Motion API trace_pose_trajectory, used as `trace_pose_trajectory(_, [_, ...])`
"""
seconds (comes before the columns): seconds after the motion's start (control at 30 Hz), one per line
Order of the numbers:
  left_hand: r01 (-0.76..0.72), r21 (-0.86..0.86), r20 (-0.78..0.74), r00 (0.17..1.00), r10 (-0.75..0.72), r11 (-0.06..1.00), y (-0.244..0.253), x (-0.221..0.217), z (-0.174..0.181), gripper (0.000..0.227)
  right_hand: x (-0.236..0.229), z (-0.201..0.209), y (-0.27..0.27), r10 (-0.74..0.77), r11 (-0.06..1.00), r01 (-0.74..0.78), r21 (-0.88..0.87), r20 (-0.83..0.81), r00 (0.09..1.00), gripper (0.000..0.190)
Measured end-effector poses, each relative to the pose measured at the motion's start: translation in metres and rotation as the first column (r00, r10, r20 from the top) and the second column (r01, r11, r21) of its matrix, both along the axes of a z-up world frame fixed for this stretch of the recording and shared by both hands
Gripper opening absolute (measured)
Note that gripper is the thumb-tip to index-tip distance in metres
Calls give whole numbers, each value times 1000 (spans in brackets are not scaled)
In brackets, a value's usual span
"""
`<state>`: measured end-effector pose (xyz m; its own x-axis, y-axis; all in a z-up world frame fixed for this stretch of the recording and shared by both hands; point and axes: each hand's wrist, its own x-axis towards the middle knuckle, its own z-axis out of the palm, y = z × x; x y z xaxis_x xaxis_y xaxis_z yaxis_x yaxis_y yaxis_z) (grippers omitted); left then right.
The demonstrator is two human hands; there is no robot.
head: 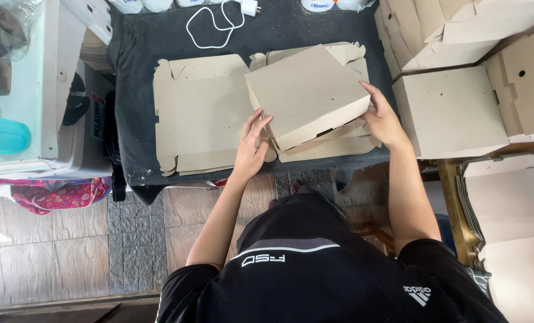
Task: The person assembles cardboard boxes by hand, folding the side tabs and main flaps of flat cardboard pieces to create open containers, then stacks the completed boxes.
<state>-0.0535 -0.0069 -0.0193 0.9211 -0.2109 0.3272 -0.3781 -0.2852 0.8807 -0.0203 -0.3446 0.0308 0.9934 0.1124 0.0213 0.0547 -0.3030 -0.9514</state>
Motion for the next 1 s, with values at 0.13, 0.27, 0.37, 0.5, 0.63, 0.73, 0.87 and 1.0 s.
trace_pose_trajectory(0.13, [-95, -152, -148, 986, 73, 984, -7, -14, -14, 52, 0, -39, -9, -127, 934, 194, 299, -229, 965, 56])
trace_pose_trajectory(0.27, [-233, -69, -380, 905, 191, 970, -9, -19, -18, 59, -1, -58, -7, -270, 918, 329, 221, -259, 928, 39])
trace_pose_trajectory(0.37, [-177, -53, -509, 852, 126, 983, -12, -19, -12, 87, -4, -62, -7, -300, 933, 335, 132, -232, 925, 45])
trace_pose_trajectory(0.5, [-133, -104, -626, 779, 39, 986, -17, -17, -22, 102, -10, -47, -2, -300, 946, 320, 41, -255, 919, 51])
trace_pose_trajectory(0.63, [-148, -135, -666, 746, 21, 980, -21, -17, -21, 108, -5, -49, -2, -309, 951, 295, -90, -270, 912, 53])
trace_pose_trajectory(0.73, [-149, -118, -692, 722, 27, 982, -22, -21, -10, 104, -2, -51, 2, -309, 950, 309, -49, -313, 898, 53])
trace_pose_trajectory(0.87, [-122, -87, -680, 732, 30, 989, -21, -27, 5, 98, -1, -50, 0, -263, 947, 311, 82, -357, 896, 60])
trace_pose_trajectory(1.0, [-123, -65, -675, 737, 48, 990, -21, -27, 0, 99, 0, -54, -4, -238, 954, 290, 83, -381, 893, 63])
